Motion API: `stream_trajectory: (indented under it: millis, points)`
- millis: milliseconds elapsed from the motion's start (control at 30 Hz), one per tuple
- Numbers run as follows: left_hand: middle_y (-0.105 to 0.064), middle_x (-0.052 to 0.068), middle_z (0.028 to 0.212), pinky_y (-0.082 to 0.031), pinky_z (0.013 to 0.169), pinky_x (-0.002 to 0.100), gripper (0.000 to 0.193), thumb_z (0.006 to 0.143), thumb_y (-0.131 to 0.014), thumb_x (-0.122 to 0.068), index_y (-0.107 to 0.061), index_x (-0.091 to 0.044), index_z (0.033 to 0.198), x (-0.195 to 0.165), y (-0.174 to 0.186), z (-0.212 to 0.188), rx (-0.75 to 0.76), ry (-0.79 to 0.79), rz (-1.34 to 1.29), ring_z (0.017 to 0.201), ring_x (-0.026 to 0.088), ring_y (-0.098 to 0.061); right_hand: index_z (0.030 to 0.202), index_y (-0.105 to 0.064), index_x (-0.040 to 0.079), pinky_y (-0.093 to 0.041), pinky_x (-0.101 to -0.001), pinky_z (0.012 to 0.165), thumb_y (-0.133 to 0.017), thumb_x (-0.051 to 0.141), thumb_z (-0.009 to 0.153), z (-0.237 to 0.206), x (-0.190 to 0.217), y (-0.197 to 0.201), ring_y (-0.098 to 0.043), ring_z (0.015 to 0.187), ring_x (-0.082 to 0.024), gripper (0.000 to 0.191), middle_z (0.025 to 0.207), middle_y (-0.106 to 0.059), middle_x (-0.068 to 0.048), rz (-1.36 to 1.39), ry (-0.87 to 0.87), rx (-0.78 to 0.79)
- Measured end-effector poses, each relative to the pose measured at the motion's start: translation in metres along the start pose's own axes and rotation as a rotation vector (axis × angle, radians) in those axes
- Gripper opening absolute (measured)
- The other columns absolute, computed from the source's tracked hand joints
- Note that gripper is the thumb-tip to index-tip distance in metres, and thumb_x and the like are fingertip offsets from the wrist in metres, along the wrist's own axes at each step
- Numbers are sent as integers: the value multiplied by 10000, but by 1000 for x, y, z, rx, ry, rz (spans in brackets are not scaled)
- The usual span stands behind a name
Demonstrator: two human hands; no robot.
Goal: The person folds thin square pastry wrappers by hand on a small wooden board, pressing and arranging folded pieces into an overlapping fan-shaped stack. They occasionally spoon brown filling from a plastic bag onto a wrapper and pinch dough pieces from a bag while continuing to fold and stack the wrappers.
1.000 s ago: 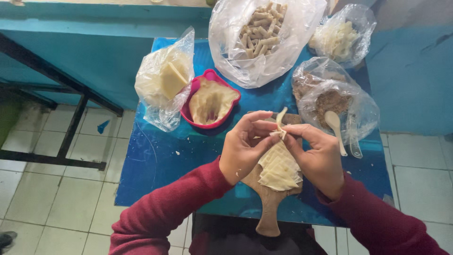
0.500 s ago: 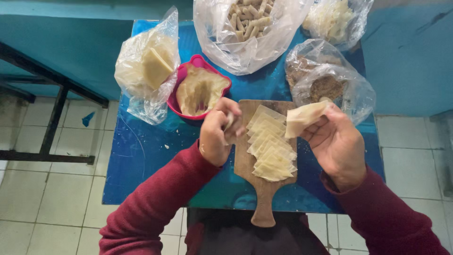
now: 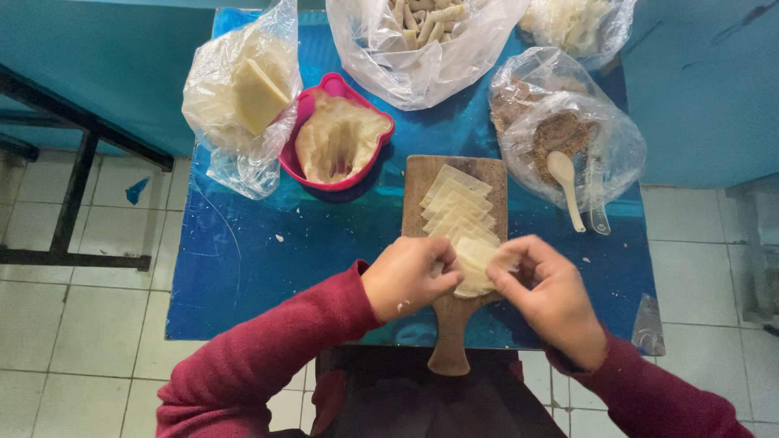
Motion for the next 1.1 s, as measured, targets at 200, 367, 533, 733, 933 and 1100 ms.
stream_trajectory:
  millis: [200,367,533,733,933,1100]
  points:
    - [-722,154,754,-560,680,475,342,822,-749,-191,-608,-73,1111,-2,-13,-15,54,-5,132,778,380,-717,918,-738,38,-434,-294,520,-761,183,866,-16,-3,-2,-535,570,-108,156,681,-673,-77,-486,-79,-49]
    - [-696,128,689,-541,641,497,435,843,-718,-166,-494,-83,1206,-5,-16,-22,89,28,137,730,385,-704,864,-719,44,-498,-302,556,-747,185,849,-21,31,-14,-656,597,-176,144,752,-690,-74,-596,198,-61]
    - [-692,138,686,-540,636,498,423,837,-720,-147,-497,-83,1191,-8,-14,-27,62,2,169,705,397,-696,838,-709,62,-507,-329,565,-749,198,843,-24,39,-17,-669,628,-230,141,761,-684,-71,-698,227,-75]
    - [-698,144,716,-547,623,481,536,843,-765,-335,-486,-56,1206,-12,-6,-32,-4,-21,162,722,389,-711,843,-653,72,-513,-329,571,-800,263,797,-26,49,-20,-678,662,-222,246,776,-672,-57,-876,277,-137]
    - [-678,89,867,-523,614,332,750,964,-495,-646,-423,-44,1407,10,16,-31,-125,140,-398,696,203,-627,924,-651,65,-519,-287,593,-812,253,809,-36,57,-10,-646,649,-150,273,773,-654,-33,-656,322,-166]
    - [-620,71,984,-455,615,242,895,960,-279,-747,-320,-59,1530,28,-8,-21,-76,260,-987,686,82,-494,930,-688,63,-553,-255,645,-769,204,881,-26,40,-28,-663,706,-73,170,787,-716,2,-322,176,79]
Point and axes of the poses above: each hand's wrist, its own z-axis towards the middle knuckle, its own y-axis out of the back of the hand, x = y × z, the point moved 10 cm from there along z, towards the middle knuckle
